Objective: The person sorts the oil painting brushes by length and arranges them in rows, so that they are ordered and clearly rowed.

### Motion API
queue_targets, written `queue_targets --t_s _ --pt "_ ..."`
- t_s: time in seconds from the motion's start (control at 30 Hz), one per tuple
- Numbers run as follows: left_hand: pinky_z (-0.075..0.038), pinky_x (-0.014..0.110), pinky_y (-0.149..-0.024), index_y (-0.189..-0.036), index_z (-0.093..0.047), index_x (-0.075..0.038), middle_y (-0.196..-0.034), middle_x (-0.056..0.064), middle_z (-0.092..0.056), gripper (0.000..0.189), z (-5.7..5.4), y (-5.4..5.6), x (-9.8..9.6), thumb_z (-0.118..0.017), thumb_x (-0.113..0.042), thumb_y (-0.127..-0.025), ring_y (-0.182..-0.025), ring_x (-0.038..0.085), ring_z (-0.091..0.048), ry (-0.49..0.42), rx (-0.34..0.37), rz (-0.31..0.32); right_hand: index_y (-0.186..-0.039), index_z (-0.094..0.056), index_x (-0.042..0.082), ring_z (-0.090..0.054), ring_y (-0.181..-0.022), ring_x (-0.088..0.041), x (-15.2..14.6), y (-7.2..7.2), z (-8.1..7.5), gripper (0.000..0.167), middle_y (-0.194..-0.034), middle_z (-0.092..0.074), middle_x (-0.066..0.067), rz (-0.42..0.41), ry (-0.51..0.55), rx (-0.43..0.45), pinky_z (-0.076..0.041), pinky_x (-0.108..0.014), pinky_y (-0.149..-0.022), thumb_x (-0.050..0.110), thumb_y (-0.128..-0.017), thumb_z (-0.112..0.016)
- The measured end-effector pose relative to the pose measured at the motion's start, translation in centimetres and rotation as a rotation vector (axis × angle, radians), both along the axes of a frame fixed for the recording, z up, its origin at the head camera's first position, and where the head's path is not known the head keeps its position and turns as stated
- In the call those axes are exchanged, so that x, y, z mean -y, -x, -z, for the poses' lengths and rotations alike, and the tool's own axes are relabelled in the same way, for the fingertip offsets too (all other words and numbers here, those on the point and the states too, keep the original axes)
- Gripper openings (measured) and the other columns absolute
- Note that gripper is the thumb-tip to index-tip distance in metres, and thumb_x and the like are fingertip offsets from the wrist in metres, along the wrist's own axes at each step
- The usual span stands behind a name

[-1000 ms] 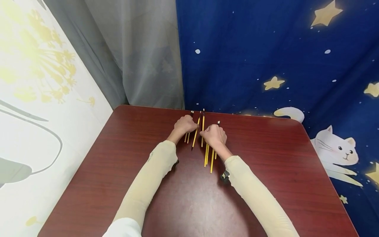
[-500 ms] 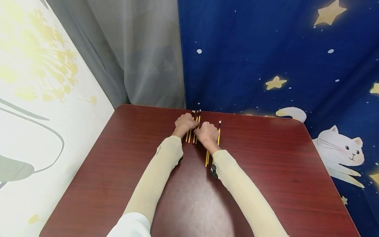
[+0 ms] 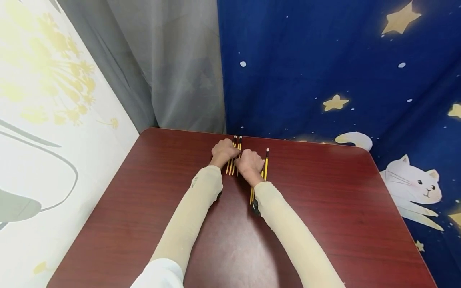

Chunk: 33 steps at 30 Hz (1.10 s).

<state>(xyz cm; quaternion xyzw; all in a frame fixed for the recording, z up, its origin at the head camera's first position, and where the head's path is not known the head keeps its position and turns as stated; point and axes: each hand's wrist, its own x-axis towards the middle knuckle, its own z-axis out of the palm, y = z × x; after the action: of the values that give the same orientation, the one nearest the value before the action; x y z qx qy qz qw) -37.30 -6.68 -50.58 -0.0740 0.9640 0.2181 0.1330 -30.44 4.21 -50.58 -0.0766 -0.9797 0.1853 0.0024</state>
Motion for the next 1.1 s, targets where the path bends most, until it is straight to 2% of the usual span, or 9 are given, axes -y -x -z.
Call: queue_targets --t_s 0.03,0.2,0.27,0.53,0.67,0.73,0.83,0.9,1.1 --pt "-0.057 0.044 -0.072 -0.091 -0.072 -0.014 -0.092 0.008 -0.073 0.03 0.7 0.5 0.2 -0.073 -0.043 -0.088 -0.08 0.027 -0.068 -0.004 -0.009 0.007 -0.079 -0.071 0.011 -0.072 -0.079 -0.033 0.1 0.0 0.0 0.026 -0.089 -0.076 -0.014 0.001 -0.004 -0.008 -0.058 -0.051 -0.068 0.035 -0.088 -0.075" --pt "-0.058 0.044 -0.073 -0.09 -0.073 -0.013 -0.091 0.009 -0.074 0.03 0.8 0.3 0.1 -0.073 -0.042 -0.088 -0.079 0.028 -0.069 -0.022 -0.027 0.008 -0.08 -0.072 0.01 -0.072 -0.078 -0.033 0.1 0.0 0.0 0.026 -0.088 -0.076 -0.014 -0.002 -0.006 -0.02 -0.059 -0.052 -0.068 0.035 -0.089 -0.074" --pt "-0.058 0.045 -0.076 -0.091 -0.072 -0.011 -0.092 0.01 -0.073 0.028 -0.9 -1.0 -0.3 -0.072 -0.039 -0.09 -0.081 0.03 -0.069 -0.018 -0.016 -0.011 -0.08 -0.072 0.01 -0.072 -0.078 -0.034 0.1 0.0 0.0 0.025 -0.089 -0.076 -0.014 -0.009 -0.002 -0.021 -0.059 -0.052 -0.069 0.033 -0.089 -0.073" --pt "-0.058 0.046 -0.082 -0.099 -0.071 -0.012 -0.098 0.009 -0.073 0.031 -1.3 -1.4 -0.5 -0.072 -0.042 -0.092 -0.085 0.029 -0.068 0.003 -0.002 -0.017 -0.08 -0.071 0.01 -0.072 -0.081 -0.034 0.0 0.0 -0.1 0.024 -0.091 -0.076 -0.015 -0.015 0.012 0.003 -0.059 -0.053 -0.077 0.031 -0.092 -0.072" --pt "-0.059 0.047 -0.077 -0.099 -0.073 -0.011 -0.097 0.01 -0.074 0.033 0.0 -0.2 -0.2 -0.074 -0.043 -0.089 -0.082 0.03 -0.069 -0.011 0.006 -0.002 -0.079 -0.071 0.01 -0.073 -0.084 -0.036 -0.2 -0.2 -0.4 0.023 -0.095 -0.077 -0.016 -0.027 0.041 0.02 -0.059 -0.054 -0.079 0.029 -0.093 -0.07" --pt "-0.059 0.047 -0.072 -0.096 -0.073 -0.011 -0.093 0.01 -0.074 0.033 1.7 1.0 0.1 -0.075 -0.042 -0.087 -0.078 0.03 -0.069 -0.023 -0.008 0.009 -0.075 -0.069 0.011 -0.073 -0.084 -0.036 -0.5 -0.2 -0.6 0.024 -0.096 -0.077 -0.016 -0.048 0.059 0.026 -0.058 -0.055 -0.08 0.028 -0.092 -0.069" --pt "-0.058 0.047 -0.066 -0.093 -0.074 -0.011 -0.09 0.01 -0.075 0.031 3.0 1.9 0.3 -0.075 -0.041 -0.084 -0.075 0.03 -0.068 -0.036 -0.031 0.024 -0.066 -0.063 0.013 -0.071 -0.081 -0.035 -1.1 -0.4 -0.9 0.03 -0.089 -0.075 -0.015 -0.093 0.081 0.024 -0.056 -0.052 -0.078 0.028 -0.091 -0.07" --pt "-0.058 0.047 -0.066 -0.092 -0.074 -0.011 -0.089 0.01 -0.074 0.03 2.7 1.5 0.2 -0.074 -0.04 -0.085 -0.075 0.029 -0.068 -0.034 -0.047 0.022 -0.061 -0.061 0.016 -0.069 -0.076 -0.032 -1.7 -0.5 -1.1 0.035 -0.081 -0.073 -0.011 -0.135 0.093 0.021 -0.055 -0.049 -0.073 0.03 -0.091 -0.072" --pt "-0.058 0.046 -0.071 -0.084 -0.069 -0.01 -0.084 0.01 -0.071 0.027 -1.1 -2.1 -0.8 -0.07 -0.035 -0.094 -0.076 0.03 -0.069 -0.021 -0.097 0.001 -0.071 -0.071 0.023 -0.067 -0.075 -0.023 -4.0 -1.7 -1.8 0.029 -0.075 -0.071 0.002 -0.222 0.116 -0.007 -0.055 -0.044 -0.069 0.037 -0.096 -0.071"
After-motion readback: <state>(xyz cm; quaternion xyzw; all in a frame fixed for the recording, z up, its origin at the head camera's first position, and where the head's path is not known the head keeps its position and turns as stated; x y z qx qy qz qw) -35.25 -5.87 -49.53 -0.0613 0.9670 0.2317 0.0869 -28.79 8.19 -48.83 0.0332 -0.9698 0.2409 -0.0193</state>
